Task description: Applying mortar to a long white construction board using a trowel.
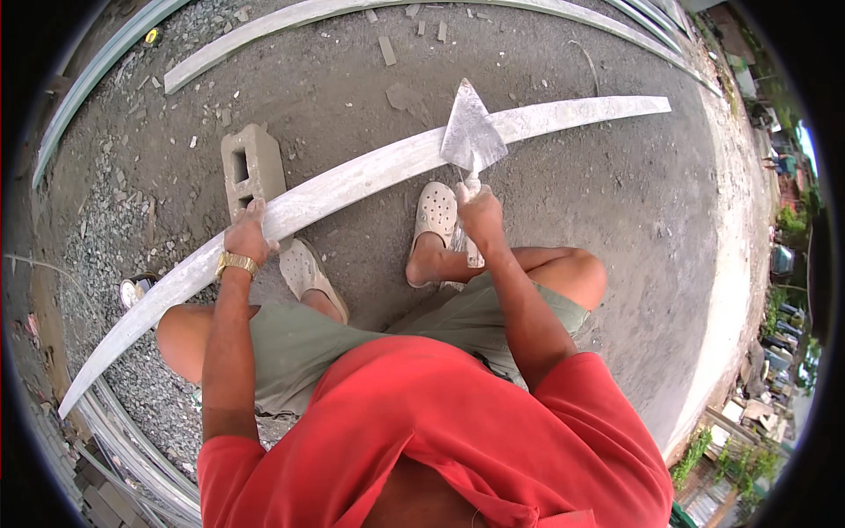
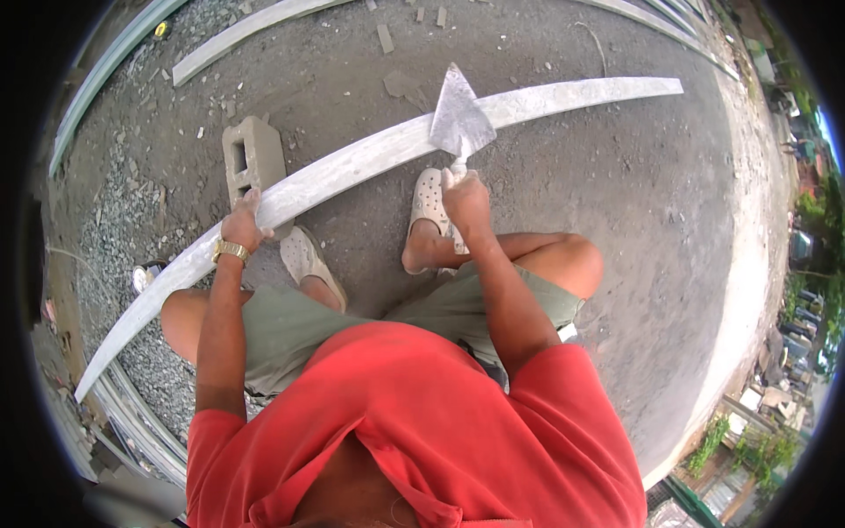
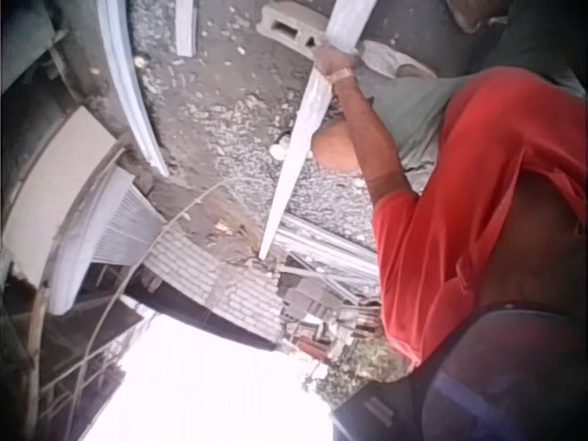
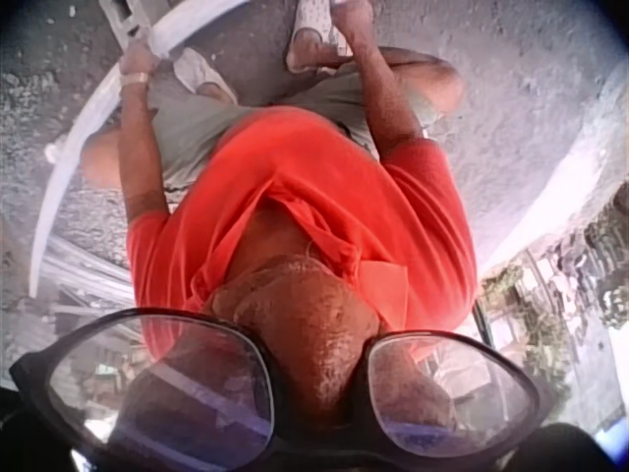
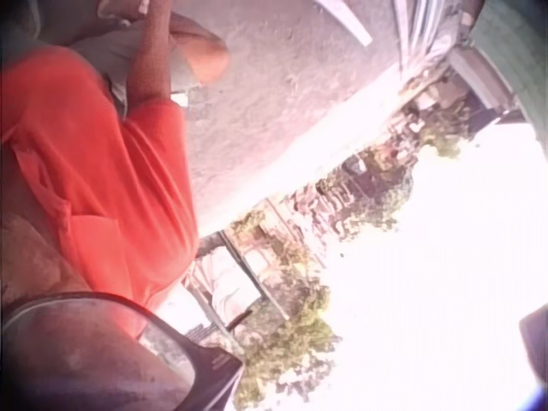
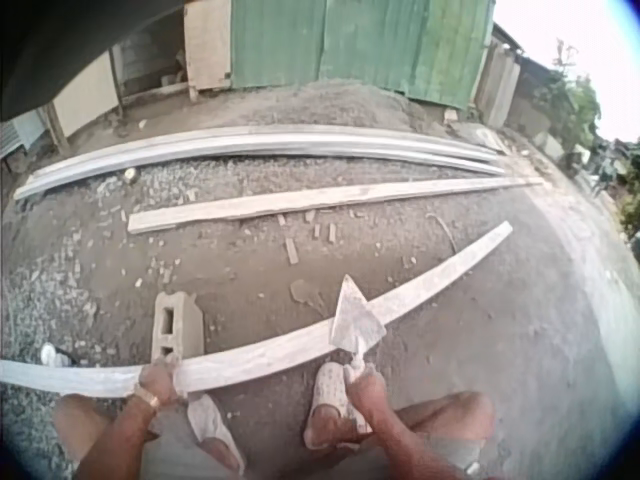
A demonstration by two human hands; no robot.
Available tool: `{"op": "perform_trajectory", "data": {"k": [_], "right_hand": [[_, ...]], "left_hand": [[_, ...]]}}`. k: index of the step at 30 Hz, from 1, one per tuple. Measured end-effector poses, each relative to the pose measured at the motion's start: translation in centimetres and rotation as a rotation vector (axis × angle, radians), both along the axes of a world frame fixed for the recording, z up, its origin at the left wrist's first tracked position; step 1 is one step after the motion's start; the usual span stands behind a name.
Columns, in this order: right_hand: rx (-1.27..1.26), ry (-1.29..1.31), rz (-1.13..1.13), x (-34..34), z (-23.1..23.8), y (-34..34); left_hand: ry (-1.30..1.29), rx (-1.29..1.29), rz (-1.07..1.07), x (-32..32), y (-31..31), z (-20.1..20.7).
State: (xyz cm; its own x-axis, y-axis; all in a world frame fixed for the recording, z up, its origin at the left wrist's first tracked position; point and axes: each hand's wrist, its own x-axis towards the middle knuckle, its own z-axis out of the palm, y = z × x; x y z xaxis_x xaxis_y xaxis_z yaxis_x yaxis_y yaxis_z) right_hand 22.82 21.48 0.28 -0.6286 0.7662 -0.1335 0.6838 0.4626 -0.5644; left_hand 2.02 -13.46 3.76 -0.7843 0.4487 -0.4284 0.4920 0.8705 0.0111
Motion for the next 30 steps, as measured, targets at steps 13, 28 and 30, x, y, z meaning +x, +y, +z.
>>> {"op": "perform_trajectory", "data": {"k": [13,28,30], "right_hand": [[-0.032,-0.054,-0.164,0.6,-1.2,12.4],[0.211,-0.125,-0.016,-0.3,-1.5,12.4],[0.144,0.004,-0.065,-0.9,-1.1,8.2]], "left_hand": [[-0.01,-0.009,-0.001,0.0,0.7,0.6],[-0.056,-0.024,0.053,0.0,1.4,0.9],[-0.025,-0.05,0.031,0.0,0.7,0.7]]}}
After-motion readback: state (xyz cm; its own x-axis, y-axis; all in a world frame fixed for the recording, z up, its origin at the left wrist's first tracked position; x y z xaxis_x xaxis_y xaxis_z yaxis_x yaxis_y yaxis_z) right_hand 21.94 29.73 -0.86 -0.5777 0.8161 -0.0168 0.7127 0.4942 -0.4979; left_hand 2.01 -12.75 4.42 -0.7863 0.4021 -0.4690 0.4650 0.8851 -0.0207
